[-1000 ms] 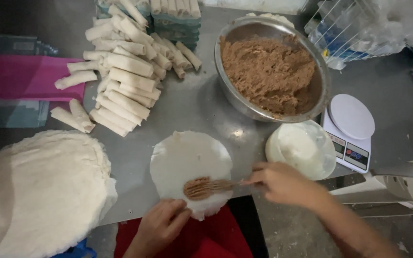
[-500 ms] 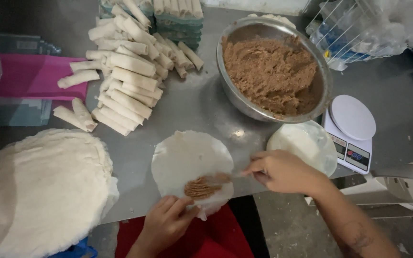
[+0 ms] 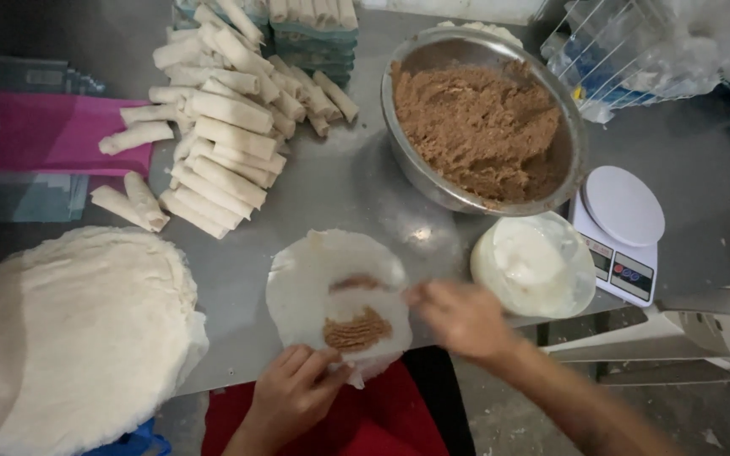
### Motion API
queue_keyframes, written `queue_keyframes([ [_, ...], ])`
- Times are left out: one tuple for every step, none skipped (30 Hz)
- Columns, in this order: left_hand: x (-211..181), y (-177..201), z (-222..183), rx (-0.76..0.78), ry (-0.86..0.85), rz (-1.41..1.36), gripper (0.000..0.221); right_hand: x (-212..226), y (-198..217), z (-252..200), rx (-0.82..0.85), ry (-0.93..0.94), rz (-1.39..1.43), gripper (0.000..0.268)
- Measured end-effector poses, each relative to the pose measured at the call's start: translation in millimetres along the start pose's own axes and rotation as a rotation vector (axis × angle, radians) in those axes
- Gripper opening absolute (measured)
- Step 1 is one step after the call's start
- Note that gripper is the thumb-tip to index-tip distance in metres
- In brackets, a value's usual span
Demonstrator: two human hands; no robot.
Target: A person is manually assembling spring rolls by placing filling on wrappers and rolling them up on a production table.
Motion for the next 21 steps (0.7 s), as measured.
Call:
queue_keyframes([
  [0, -1, 0, 0.011, -0.001, 0.004, 0.004, -64, -28, 0, 0.460, -0.694, -0.018, 0.025],
  [-1, -1, 0, 0.021, 0.003, 0.009, 0.003, -101, -35, -48, 0.914, -1.391, -0.039, 0.027],
  [-3, -3, -1, 0.021, 0.006, 0.010, 0.003, -122, -20, -52, 0.915, -1.388, -0.040, 0.027],
  [1, -4, -3, 0.008, 0.049, 0.011, 0.003, -131, 26, -2, 0.377, -0.914, -0.204, 0.018],
  [4, -6, -4, -0.005, 0.093, 0.012, 0.004, -109, 80, 18, -0.142, -0.412, -0.338, 0.021],
  [6, -1, 15, -0.007, 0.091, 0.013, 0.004, -124, 83, 20, -0.145, -0.411, -0.340, 0.021],
  [48, -18, 2, 0.109, 0.683, -0.264, 0.013, -142, 77, 23, -0.046, -0.422, -0.551, 0.017],
  [56, -37, -29, 0.236, 1.273, -0.548, 0.030, -160, 71, 23, 0.057, -0.430, -0.759, 0.015],
  [62, -48, -38, 0.236, 1.271, -0.547, 0.030, -152, 68, 29, 0.055, -0.430, -0.760, 0.015],
  [70, -34, -9, 0.173, 0.846, -0.166, 0.014, -152, 59, 33, 0.166, -0.491, -0.722, 0.006],
  [55, -25, 15, 0.106, 0.406, 0.197, 0.008, -152, 50, 36, 0.276, -0.551, -0.682, 0.008],
  [60, -25, 20, 0.100, 0.403, 0.201, 0.008, -138, 36, 34, 0.269, -0.549, -0.687, 0.008],
  [60, -22, 29, 0.073, 0.329, 0.286, 0.003, -106, 36, 40, 0.042, -0.411, -0.349, 0.007],
  [57, -19, 36, 0.055, 0.258, 0.366, 0.003, -76, 40, 35, -0.175, -0.269, -0.004, 0.011],
  [53, -27, 25, 0.058, 0.259, 0.367, 0.003, -69, -17, 9, -0.175, -0.269, -0.001, 0.011],
  [48, -39, 19, 0.085, 0.188, 0.298, 0.009, -50, -87, -13, 0.063, -0.195, 0.187, 0.017],
  [42, -52, 12, 0.114, 0.116, 0.229, 0.015, -23, -149, -37, 0.302, -0.114, 0.372, 0.023],
  [38, -46, 13, 0.117, 0.116, 0.226, 0.015, -8, -125, -28, 0.303, -0.117, 0.375, 0.023],
  [33, -45, 14, 0.165, 0.104, 0.164, 0.020, 3, -92, -17, 0.189, -0.153, 0.413, 0.025],
  [27, -45, 14, 0.212, 0.094, 0.102, 0.025, 13, -60, -7, 0.077, -0.187, 0.449, 0.027],
  [24, -43, 11, 0.214, 0.096, 0.100, 0.025, 14, -56, -7, 0.079, -0.188, 0.452, 0.027],
])
Point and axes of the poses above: each hand's wrist, its own z-axis towards the middle knuckle, its own y-axis out of the back of the hand, x = y × z, the point moved 9 cm from there along z, towards the middle knuckle, and after that the axes turned 15 degrees about -y, right-handed, at the moved point
